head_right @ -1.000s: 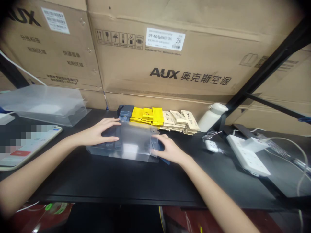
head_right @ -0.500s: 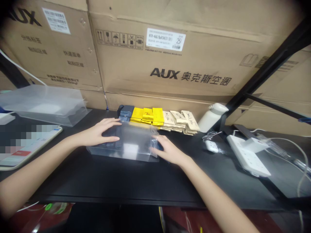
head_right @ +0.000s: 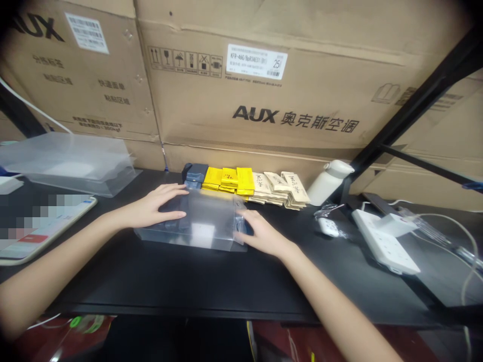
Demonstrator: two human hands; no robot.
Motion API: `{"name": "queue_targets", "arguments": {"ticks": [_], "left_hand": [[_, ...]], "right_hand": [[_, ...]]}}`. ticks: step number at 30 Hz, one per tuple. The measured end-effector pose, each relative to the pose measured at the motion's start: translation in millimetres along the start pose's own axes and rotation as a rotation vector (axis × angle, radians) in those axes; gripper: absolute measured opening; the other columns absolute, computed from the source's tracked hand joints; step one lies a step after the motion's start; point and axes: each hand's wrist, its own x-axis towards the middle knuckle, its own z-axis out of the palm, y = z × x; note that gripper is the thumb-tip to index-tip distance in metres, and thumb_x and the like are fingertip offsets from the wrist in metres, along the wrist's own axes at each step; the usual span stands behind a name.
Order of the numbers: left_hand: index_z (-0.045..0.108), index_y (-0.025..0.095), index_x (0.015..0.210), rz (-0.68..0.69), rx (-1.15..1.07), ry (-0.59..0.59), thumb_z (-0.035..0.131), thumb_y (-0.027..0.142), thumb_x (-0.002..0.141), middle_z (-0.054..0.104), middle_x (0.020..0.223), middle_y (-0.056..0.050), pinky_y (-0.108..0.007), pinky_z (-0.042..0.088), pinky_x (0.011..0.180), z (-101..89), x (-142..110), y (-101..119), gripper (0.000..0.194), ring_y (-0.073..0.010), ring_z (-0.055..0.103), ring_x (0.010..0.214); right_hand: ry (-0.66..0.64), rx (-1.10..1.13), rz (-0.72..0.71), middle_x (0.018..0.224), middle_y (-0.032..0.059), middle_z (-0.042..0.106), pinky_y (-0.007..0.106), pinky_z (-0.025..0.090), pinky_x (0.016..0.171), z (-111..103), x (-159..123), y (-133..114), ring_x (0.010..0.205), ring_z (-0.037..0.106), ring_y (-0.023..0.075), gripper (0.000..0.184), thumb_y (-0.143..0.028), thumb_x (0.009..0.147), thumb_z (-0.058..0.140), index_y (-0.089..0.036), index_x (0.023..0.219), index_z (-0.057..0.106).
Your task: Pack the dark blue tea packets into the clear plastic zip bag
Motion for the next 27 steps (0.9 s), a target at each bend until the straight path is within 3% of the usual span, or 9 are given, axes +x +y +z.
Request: {"name": "queue_targets", "arguments": {"ticks": [9, 27], "left_hand": [[0.048, 0.022, 0.138, -0.002, -0.001, 0.005, 0.043, 0.077, 0.082, 0.037, 0.153, -0.013, -0.055, 0.024, 0.115, 0.4, 0.2, -0.6, 0.078, -0.0318, 0.026, 0.144], [0.047, 0.023, 0.138, -0.010, -0.005, -0.006, 0.043, 0.076, 0.083, 0.035, 0.154, -0.013, -0.056, 0.024, 0.114, -0.8, -0.7, 2.0, 0.077, -0.0325, 0.025, 0.144]], "right_hand": [[0.044, -0.024, 0.000, 0.130, 0.0156, 0.060, 0.051, 0.045, 0.102, 0.8, 1.0, -1.7, 0.119, 0.057, 0.0294, 0.048, -0.035, 0.090, 0.059, -0.019, 0.134, 0.052], [0.017, -0.027, -0.011, 0.134, 0.0158, 0.058, 0.053, 0.043, 0.104, -1.8, 0.1, -2.2, 0.123, 0.055, 0.0300, 0.047, -0.033, 0.089, 0.059, -0.019, 0.133, 0.052]]}}
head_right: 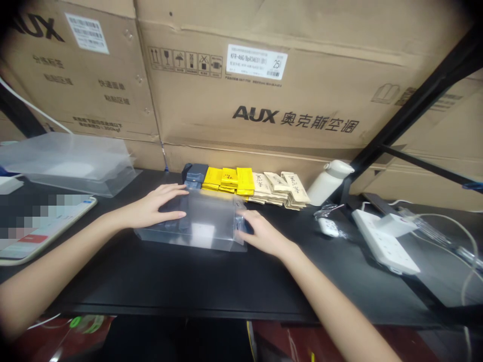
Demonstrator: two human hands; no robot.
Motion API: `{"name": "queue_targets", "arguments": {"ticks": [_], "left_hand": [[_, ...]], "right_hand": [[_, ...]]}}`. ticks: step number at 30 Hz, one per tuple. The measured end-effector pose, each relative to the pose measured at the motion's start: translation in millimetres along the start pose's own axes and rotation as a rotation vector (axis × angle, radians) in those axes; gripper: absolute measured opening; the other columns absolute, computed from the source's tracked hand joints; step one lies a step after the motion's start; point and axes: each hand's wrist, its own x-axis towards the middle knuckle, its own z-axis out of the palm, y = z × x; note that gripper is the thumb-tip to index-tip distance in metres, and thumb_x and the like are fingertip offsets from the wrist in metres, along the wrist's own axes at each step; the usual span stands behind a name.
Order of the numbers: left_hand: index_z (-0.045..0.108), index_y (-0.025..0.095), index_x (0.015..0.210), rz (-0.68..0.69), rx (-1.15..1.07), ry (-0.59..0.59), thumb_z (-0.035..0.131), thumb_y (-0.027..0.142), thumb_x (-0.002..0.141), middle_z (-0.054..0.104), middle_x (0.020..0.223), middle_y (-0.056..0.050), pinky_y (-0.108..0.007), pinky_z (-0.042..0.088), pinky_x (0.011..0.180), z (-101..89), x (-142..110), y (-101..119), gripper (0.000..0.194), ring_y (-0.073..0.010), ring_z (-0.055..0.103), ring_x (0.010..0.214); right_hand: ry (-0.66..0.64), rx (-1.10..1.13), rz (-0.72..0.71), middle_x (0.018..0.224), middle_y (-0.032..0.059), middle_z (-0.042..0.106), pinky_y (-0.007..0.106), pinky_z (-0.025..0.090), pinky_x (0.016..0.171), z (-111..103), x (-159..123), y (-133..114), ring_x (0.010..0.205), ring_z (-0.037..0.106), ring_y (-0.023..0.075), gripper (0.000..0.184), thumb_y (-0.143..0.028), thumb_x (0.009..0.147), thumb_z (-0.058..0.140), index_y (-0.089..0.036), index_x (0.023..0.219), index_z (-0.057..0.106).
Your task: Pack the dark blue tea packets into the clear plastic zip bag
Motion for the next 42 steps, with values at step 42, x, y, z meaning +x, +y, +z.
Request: {"name": "queue_targets", "arguments": {"ticks": [42], "left_hand": [[0.046, 0.025, 0.138, 0.007, 0.018, 0.008, 0.042, 0.075, 0.084, 0.036, 0.154, -0.013, -0.056, 0.025, 0.114, 1.9, 0.2, -1.7, 0.074, -0.0319, 0.025, 0.144]], "right_hand": [[-0.005, 0.009, 0.005, 0.134, 0.0132, 0.059, 0.055, 0.044, 0.104, -1.2, -0.3, -0.3, 0.123, 0.056, 0.0305, 0.047, -0.033, 0.089, 0.059, -0.023, 0.135, 0.051]]}}
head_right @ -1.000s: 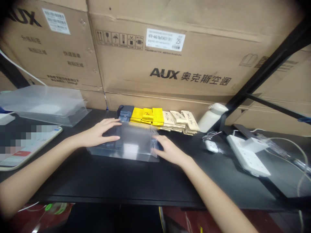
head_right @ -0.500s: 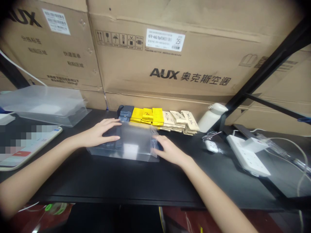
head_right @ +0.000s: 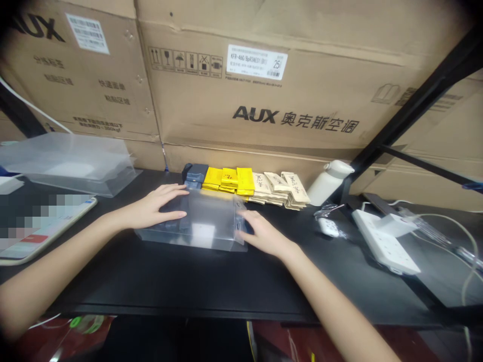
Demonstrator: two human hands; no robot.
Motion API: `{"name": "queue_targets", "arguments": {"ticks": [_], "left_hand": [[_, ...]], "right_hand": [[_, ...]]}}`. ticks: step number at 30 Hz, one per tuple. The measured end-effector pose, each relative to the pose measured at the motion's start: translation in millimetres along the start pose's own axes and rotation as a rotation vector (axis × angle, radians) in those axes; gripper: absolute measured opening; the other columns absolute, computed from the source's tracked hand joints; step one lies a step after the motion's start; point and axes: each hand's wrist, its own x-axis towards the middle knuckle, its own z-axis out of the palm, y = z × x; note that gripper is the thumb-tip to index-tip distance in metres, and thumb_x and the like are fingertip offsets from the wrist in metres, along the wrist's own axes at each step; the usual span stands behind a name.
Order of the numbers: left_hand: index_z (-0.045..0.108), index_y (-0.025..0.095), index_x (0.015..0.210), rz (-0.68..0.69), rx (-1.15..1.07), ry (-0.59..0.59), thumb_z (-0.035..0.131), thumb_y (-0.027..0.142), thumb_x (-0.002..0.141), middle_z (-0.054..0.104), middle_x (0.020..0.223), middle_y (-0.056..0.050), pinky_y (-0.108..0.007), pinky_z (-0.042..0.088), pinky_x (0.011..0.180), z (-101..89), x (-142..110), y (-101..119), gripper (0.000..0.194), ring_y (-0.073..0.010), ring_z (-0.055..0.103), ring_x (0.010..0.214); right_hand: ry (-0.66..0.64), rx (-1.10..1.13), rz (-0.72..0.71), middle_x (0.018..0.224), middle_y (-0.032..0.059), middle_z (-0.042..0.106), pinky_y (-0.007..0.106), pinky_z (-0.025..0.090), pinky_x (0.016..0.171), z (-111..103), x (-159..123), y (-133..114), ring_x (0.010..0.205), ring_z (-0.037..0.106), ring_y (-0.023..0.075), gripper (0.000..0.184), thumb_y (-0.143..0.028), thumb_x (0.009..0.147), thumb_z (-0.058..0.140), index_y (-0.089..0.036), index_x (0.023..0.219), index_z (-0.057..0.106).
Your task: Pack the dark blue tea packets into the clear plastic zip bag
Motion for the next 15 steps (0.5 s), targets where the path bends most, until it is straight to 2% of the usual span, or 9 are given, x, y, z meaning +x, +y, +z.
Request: {"name": "queue_targets", "arguments": {"ticks": [15], "left_hand": [[0.046, 0.025, 0.138, -0.003, -0.003, -0.003, 0.042, 0.075, 0.084, 0.035, 0.155, -0.013, -0.056, 0.025, 0.114, -0.1, 0.0, 0.4, 0.074, -0.0318, 0.024, 0.145]], "right_hand": [[-0.012, -0.006, 0.010, 0.135, 0.0144, 0.058, 0.054, 0.043, 0.105, -0.1, -0.4, 0.1, 0.124, 0.055, 0.0300, 0.047, -0.033, 0.090, 0.059, -0.020, 0.135, 0.051]]}}
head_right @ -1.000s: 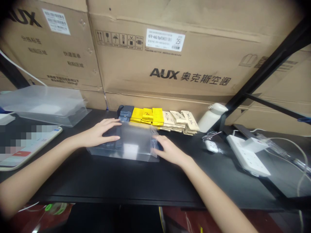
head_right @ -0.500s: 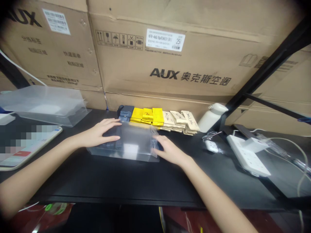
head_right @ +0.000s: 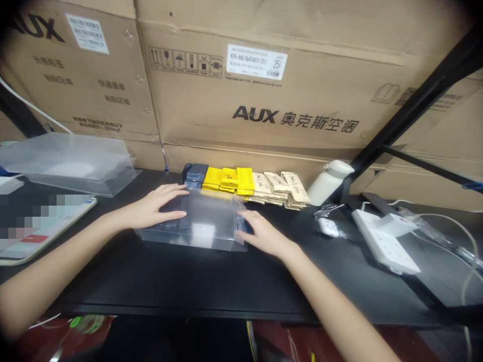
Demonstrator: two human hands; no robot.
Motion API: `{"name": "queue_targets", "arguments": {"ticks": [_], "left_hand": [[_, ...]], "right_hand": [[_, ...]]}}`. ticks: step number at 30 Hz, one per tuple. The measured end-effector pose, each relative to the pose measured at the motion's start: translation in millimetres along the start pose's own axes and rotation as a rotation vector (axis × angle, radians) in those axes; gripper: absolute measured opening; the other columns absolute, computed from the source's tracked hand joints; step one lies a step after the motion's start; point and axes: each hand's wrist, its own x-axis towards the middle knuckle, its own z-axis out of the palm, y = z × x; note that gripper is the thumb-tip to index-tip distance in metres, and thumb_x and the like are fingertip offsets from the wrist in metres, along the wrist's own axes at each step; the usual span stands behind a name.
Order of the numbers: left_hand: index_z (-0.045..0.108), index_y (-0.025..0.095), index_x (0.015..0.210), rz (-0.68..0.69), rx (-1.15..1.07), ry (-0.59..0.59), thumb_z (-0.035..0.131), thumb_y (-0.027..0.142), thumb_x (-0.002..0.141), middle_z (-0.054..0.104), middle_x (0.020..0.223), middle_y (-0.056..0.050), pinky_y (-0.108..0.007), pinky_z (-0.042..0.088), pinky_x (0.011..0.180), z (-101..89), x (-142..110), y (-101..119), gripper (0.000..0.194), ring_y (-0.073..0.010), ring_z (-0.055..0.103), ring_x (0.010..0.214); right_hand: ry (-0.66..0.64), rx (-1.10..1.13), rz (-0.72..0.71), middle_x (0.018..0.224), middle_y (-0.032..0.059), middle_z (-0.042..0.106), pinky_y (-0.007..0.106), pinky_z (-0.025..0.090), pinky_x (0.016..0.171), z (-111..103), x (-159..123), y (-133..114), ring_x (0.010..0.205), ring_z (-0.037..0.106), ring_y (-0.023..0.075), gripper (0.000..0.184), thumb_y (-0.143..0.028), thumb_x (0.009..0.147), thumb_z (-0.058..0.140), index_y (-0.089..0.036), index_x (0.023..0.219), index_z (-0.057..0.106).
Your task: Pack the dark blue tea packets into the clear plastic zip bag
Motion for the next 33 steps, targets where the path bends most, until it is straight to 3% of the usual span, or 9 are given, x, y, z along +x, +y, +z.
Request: {"name": "queue_targets", "arguments": {"ticks": [33], "left_hand": [[0.046, 0.022, 0.139, -0.002, 0.013, -0.002, 0.041, 0.075, 0.085, 0.035, 0.155, -0.013, -0.056, 0.024, 0.114, 0.4, 0.0, 0.0, 0.076, -0.0324, 0.024, 0.144]], "right_hand": [[-0.028, -0.006, 0.017, 0.138, 0.0161, 0.055, 0.053, 0.041, 0.107, 0.2, 0.2, 1.1, 0.126, 0.053, 0.0307, 0.051, -0.038, 0.091, 0.056, -0.018, 0.137, 0.048]]}}
